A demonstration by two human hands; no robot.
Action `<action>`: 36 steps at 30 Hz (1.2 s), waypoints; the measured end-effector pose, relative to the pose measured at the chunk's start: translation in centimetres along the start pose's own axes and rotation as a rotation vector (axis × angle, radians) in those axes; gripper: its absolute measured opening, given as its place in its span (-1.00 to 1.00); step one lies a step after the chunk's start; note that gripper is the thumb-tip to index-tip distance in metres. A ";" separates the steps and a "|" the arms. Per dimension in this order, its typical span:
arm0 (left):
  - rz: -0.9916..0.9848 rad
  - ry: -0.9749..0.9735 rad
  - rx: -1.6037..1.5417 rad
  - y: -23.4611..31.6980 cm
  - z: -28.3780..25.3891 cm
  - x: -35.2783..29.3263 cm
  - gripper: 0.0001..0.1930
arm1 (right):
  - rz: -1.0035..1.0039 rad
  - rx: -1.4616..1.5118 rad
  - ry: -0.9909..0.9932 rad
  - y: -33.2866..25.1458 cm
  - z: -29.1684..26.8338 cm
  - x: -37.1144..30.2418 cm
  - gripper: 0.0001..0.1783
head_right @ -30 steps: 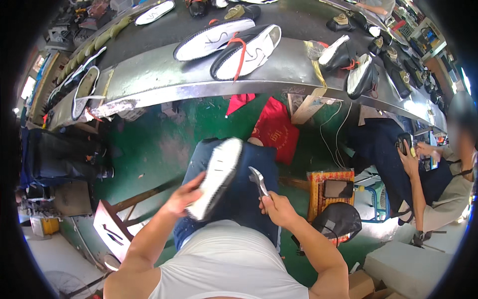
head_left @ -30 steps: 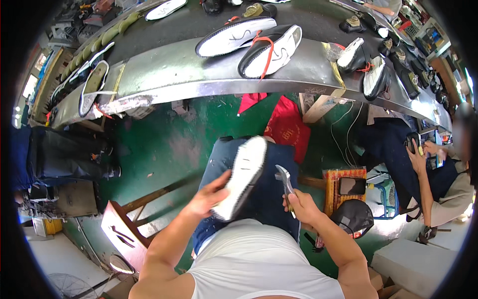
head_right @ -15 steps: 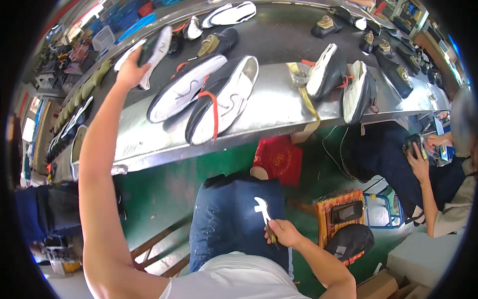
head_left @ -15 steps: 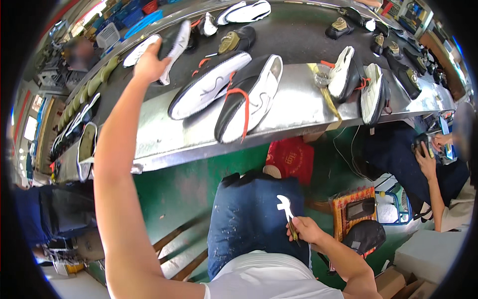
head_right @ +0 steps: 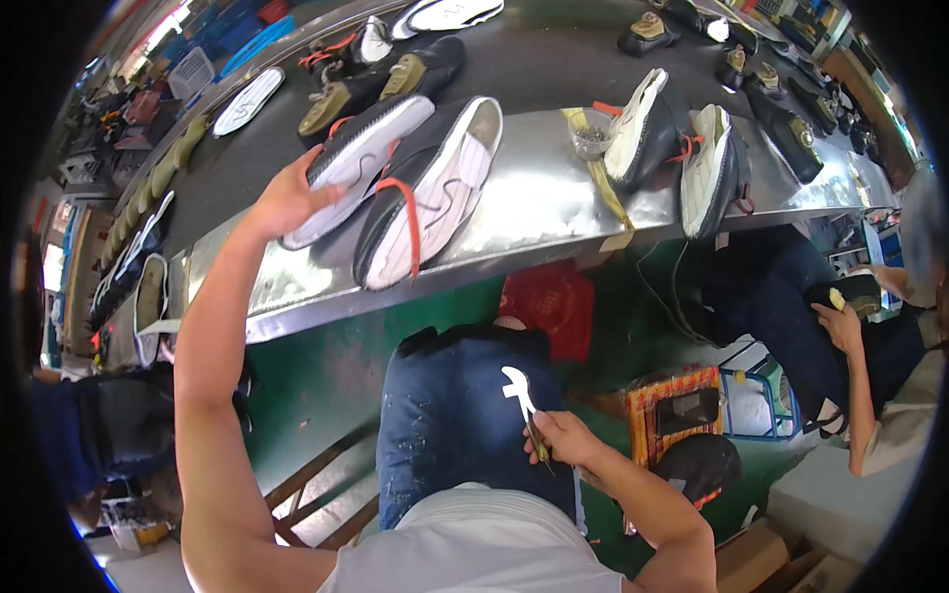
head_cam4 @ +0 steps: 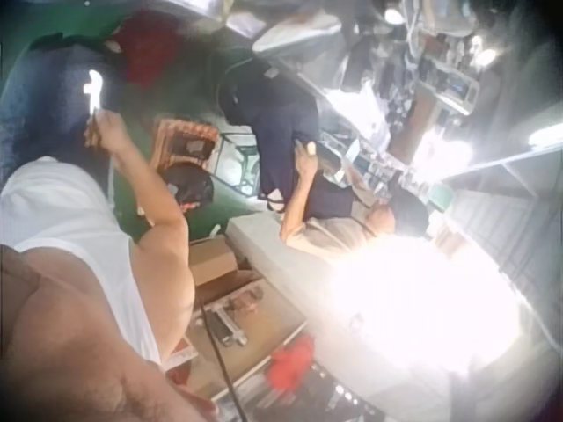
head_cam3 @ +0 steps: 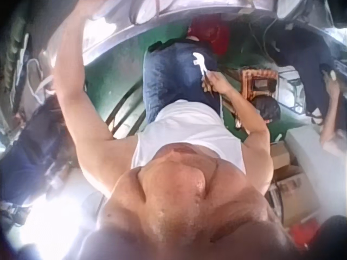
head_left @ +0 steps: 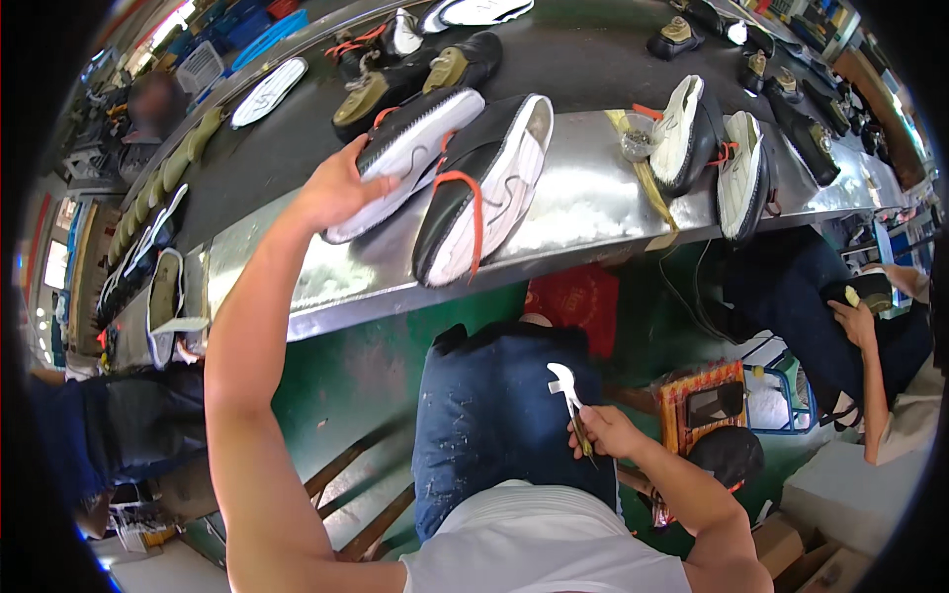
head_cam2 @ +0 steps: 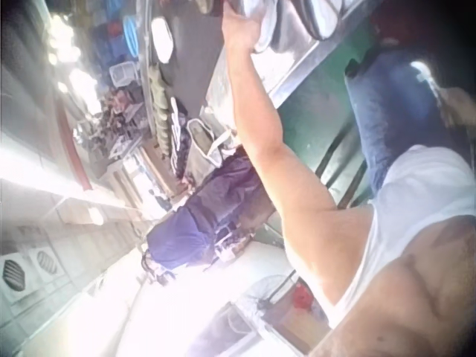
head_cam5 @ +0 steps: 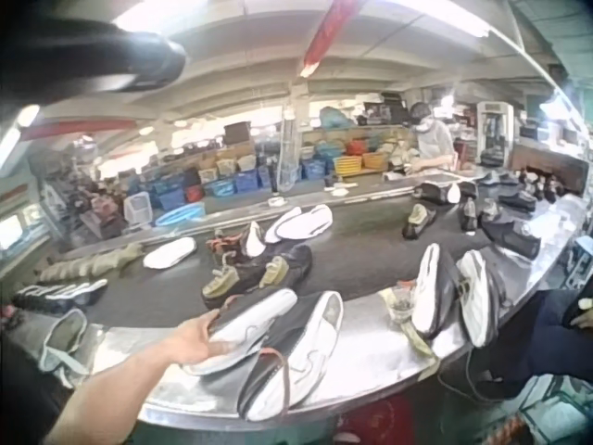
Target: Manually lasting shoes and preparing them for sole attachment on a factory assembly line.
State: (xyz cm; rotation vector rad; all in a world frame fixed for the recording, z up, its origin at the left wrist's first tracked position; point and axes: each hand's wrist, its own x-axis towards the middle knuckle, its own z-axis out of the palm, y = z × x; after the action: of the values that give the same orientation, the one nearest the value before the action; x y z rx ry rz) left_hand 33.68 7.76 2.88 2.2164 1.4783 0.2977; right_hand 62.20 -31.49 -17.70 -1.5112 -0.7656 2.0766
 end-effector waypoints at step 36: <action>-0.076 -0.407 -1.243 2.7 21.8 -25.1 -0.44 | -0.207 -0.043 0.116 -0.2 9.2 -8.6 -0.71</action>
State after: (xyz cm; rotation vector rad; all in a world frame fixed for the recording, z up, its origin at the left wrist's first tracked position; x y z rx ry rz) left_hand 34.95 -21.53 -13.10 1.1087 0.7609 0.5145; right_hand 55.93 -38.45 -9.28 -1.4923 -0.8872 1.8166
